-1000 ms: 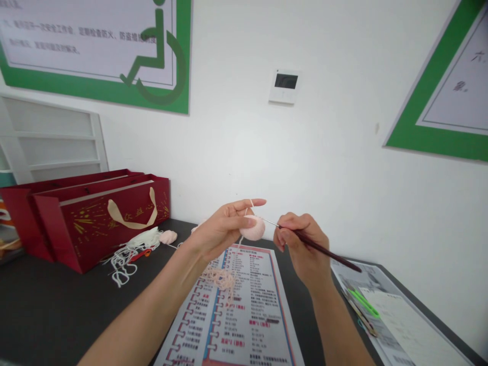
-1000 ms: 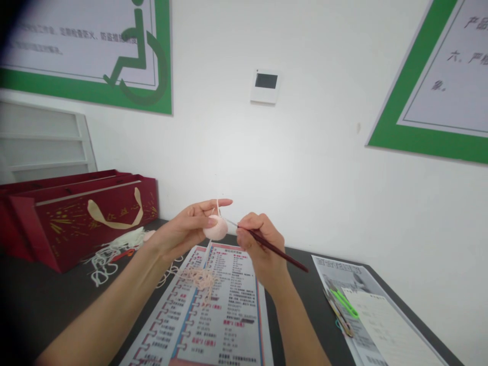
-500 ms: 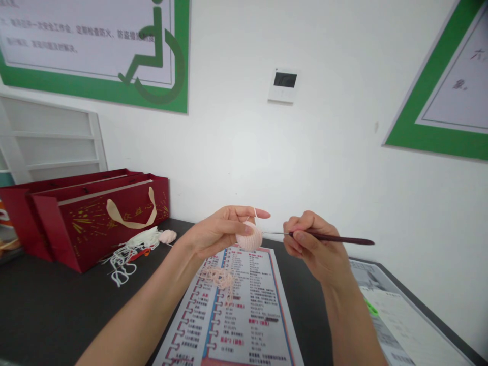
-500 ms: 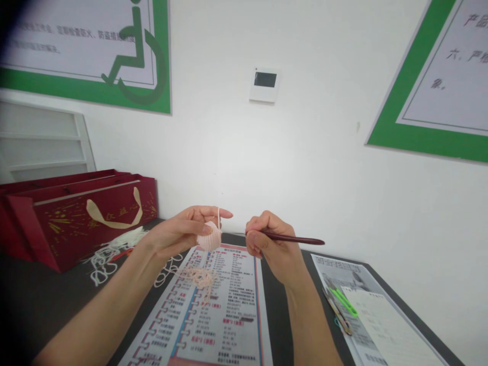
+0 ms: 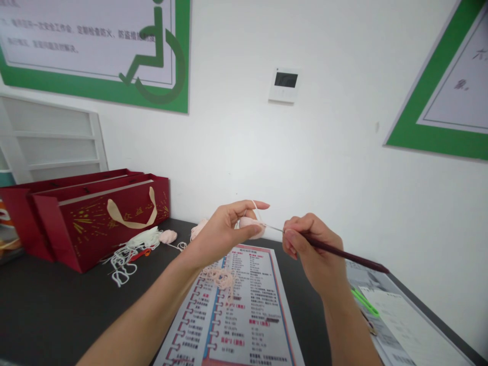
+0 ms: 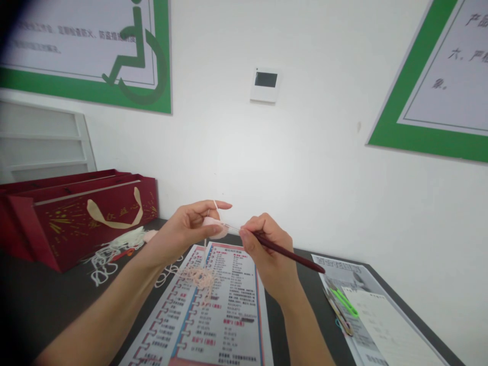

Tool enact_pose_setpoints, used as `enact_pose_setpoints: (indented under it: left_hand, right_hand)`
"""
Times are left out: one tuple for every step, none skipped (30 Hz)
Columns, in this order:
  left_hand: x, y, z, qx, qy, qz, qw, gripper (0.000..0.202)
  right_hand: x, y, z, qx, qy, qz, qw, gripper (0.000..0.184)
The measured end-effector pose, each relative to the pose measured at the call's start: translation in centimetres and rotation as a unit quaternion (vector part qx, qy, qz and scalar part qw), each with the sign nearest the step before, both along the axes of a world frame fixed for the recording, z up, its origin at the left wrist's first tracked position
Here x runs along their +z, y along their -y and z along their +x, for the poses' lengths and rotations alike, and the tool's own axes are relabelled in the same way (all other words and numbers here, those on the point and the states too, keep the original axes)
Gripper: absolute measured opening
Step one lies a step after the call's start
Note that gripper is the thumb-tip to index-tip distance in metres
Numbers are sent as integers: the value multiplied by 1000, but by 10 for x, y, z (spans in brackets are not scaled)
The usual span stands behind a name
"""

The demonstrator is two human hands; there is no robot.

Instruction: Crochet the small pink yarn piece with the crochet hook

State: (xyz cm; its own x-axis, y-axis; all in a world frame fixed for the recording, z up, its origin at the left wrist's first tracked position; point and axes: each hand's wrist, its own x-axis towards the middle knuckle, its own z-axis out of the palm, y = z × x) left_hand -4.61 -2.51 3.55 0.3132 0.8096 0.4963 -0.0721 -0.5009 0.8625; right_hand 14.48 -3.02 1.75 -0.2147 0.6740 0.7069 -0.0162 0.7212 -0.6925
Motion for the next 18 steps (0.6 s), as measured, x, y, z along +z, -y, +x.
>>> enact_pose_setpoints:
  left_hand:
    - [0,0,0,15,-10,14,1000,33]
    - [-1,0,1,29,-21,28,999,32]
    - [-2,-1,2,46,-31,44,998,32]
    - [-3,0,3,64,-41,59,995,31]
    - [-4,0,5,82,-49,74,993,30]
    - [-5,1,7,94,-58,87,990,30]
    - [-6,1,9,100,-67,97,988,29]
    - [-6,2,10,102,-72,103,987,29]
    - [-7,3,12,99,-71,103,987,29]
    - [-7,4,13,88,-61,92,990,30]
    - [-6,4,13,72,-42,69,994,32]
    - [-5,4,13,51,-13,33,998,34]
    - [-4,3,12,24,20,-10,999,38]
    - [-4,3,11,-8,51,-53,997,42]
    - [-3,2,10,-41,77,-92,992,46]
    - [-3,0,10,-70,98,-122,985,49]
    - [-3,-1,10,-95,114,-143,979,50]
    - [-3,-2,10,-114,126,-157,973,50]
  right_hand:
    - [1,1,0,-21,19,9,1000,13]
    - [1,3,-1,-41,38,19,998,13]
    - [1,5,-3,-61,54,30,996,14]
    - [1,6,-5,-81,69,44,993,14]
    - [1,7,-8,-103,83,60,989,14]
    - [0,8,-11,-125,98,78,984,13]
    - [-1,8,-15,-147,113,100,978,12]
    - [-3,8,-19,-167,128,126,969,10]
    - [-5,7,-23,-182,138,162,960,9]
    - [-7,5,-26,-193,144,199,950,10]
    - [-9,2,-28,-196,147,240,939,12]
    - [-10,-1,-29,-190,149,280,929,13]
    - [-11,-4,-28,-181,151,315,919,15]
    - [-12,-8,-27,-170,153,344,910,17]
    - [-13,-11,-25,-162,156,369,902,19]
    - [-13,-15,-23,-160,159,389,893,22]
    - [-14,-18,-21,-163,162,407,884,25]
    - [-15,-21,-20,-171,165,426,873,28]
